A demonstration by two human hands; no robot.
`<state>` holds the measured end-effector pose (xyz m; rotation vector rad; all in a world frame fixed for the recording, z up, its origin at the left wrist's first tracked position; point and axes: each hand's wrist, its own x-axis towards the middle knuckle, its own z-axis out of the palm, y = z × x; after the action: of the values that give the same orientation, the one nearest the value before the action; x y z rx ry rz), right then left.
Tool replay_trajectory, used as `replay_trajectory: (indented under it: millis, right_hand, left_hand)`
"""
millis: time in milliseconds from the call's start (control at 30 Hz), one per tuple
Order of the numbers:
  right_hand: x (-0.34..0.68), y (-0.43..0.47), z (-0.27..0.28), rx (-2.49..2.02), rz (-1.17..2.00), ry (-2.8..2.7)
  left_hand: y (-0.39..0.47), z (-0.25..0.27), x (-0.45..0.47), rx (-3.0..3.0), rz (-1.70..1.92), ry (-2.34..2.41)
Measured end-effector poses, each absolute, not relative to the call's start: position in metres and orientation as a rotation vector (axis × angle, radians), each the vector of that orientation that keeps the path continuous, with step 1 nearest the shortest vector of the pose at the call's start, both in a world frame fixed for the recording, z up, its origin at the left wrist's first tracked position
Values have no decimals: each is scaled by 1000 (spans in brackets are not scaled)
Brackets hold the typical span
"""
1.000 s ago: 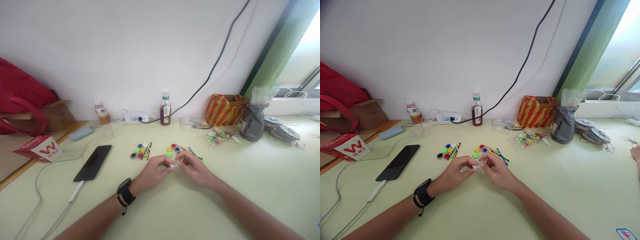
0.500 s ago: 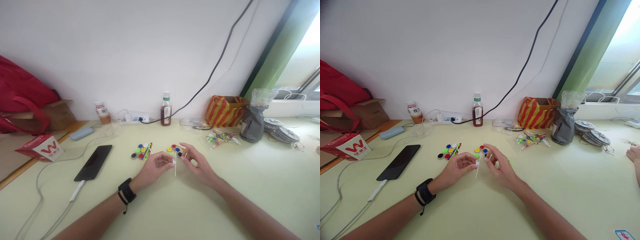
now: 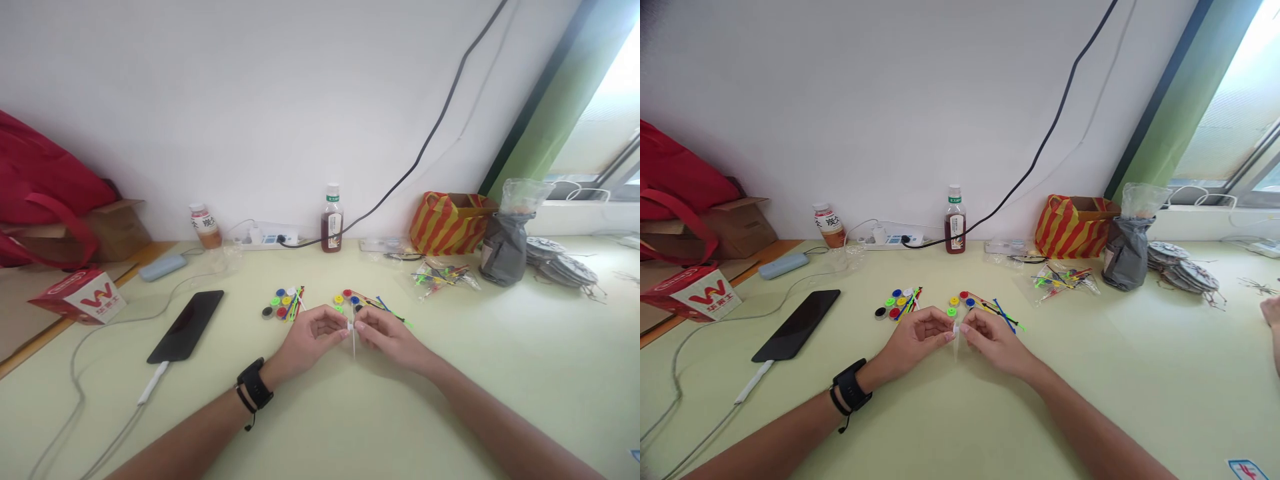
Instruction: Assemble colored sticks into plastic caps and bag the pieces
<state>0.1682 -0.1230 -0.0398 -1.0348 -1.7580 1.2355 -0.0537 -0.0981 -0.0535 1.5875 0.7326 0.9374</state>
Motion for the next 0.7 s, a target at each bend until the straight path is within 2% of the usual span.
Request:
replay_trajectory:
  millis: [200,367,433,600,700]
  right_hand:
    - [161,-125,-46,-983,1324,-1710]
    - [171,-120,-40,-995,1194,-1693]
    - [185,-113,-35,-1083,978,-1676]
    - [237,-91,-26,-1308,124,-1535]
    - [259,-80,-32,-1379,-156,-1450]
  left_hand:
    - [-102,-52,-52,1745,924,747]
    - [-108,-49,-54,2051,899,862]
    - [-110,-46,-55,2196,823,874]
    - [-114,-44,-56,2441,652,806]
    - [-113,-46,-56,2520,576,793]
